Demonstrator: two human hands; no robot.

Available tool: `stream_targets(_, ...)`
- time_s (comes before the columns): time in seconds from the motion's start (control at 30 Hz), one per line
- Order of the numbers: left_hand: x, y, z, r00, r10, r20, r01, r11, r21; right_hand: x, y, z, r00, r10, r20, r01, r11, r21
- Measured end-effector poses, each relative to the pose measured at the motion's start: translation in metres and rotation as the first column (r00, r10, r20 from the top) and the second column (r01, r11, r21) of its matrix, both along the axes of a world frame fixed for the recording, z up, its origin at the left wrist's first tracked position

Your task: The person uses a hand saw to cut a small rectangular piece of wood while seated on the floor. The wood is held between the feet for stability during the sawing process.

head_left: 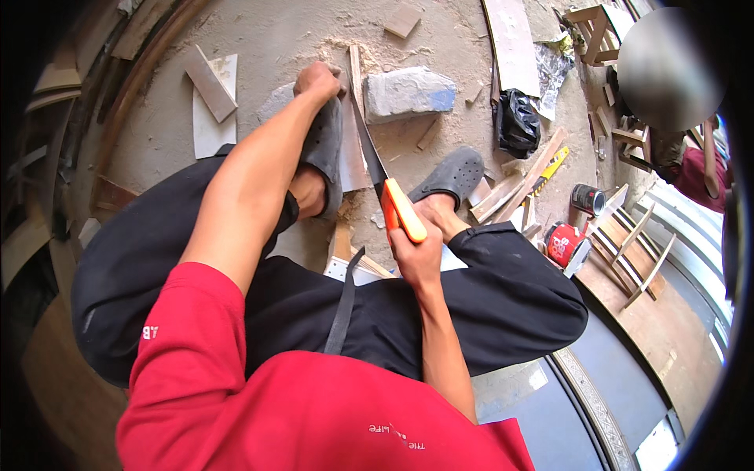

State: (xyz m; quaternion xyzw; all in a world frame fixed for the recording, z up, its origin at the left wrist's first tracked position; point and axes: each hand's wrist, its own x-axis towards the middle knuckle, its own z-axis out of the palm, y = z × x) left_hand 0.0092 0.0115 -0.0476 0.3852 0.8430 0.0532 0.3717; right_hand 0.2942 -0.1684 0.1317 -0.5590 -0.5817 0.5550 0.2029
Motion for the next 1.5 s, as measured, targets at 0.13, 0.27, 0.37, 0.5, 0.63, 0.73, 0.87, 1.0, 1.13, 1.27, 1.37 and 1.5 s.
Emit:
stream_targets(0.13,0.007,0.002,0.004,1.000,-0.030,0.005,0.030,0.999,0.018,-0.014,0.021,-0.005,0.999,-0.016,0.032,0.015,0.999,0.030)
stream_targets(0.27,0.002,0.000,-0.001,0.998,-0.058,-0.023,0.059,0.997,0.040,-0.005,0.003,0.003,1.000,0.005,0.007,-0.006,0.982,0.190)
stream_targets(0.37,-0.002,0.001,-0.007,0.995,-0.093,-0.017,0.094,0.994,0.049,-0.010,0.009,-0.011,0.998,-0.048,-0.047,0.056,0.982,0.182)
stream_targets(0.5,0.000,0.001,-0.014,0.996,-0.093,0.004,0.091,0.988,0.122,-0.018,0.019,-0.007,0.996,-0.095,0.006,0.093,0.991,0.098)
stream_targets(0.63,-0.003,-0.005,0.000,0.998,-0.055,0.037,0.051,0.992,0.112,-0.009,0.018,0.025,0.998,-0.061,-0.011,0.061,0.998,0.011)
stream_targets(0.73,0.000,0.002,0.004,0.996,-0.062,0.066,0.056,0.995,0.086,-0.008,0.024,0.017,0.997,-0.078,-0.016,0.079,0.995,0.065)
stream_targets(0.87,-0.001,-0.003,0.008,0.995,-0.056,0.079,0.050,0.996,0.079,0.002,0.018,0.033,0.994,-0.071,0.089,0.076,0.995,-0.057)
stream_targets(1.0,-0.011,-0.002,-0.001,0.992,-0.040,0.119,0.024,0.991,0.129,0.010,0.005,0.034,0.983,-0.178,0.045,0.179,0.984,-0.020)
stream_targets(1.13,0.000,-0.001,0.005,0.990,-0.025,0.139,0.007,0.991,0.131,0.002,0.014,0.030,0.979,-0.202,0.009,0.202,0.978,-0.044)
stream_targets(1.27,-0.004,0.001,-0.001,0.994,-0.052,0.096,0.038,0.990,0.139,-0.016,0.012,0.024,0.981,-0.194,-0.016,0.194,0.979,0.057)
stream_targets(1.37,-0.007,0.000,-0.006,0.997,-0.051,0.066,0.041,0.989,0.142,-0.019,0.000,0.029,0.989,-0.145,0.009,0.143,0.986,0.085)
stream_targets(1.5,-0.010,-0.002,-0.014,0.996,-0.014,0.092,0.000,0.989,0.150,-0.019,-0.005,0.037,0.988,-0.152,0.015,0.151,0.987,0.062)
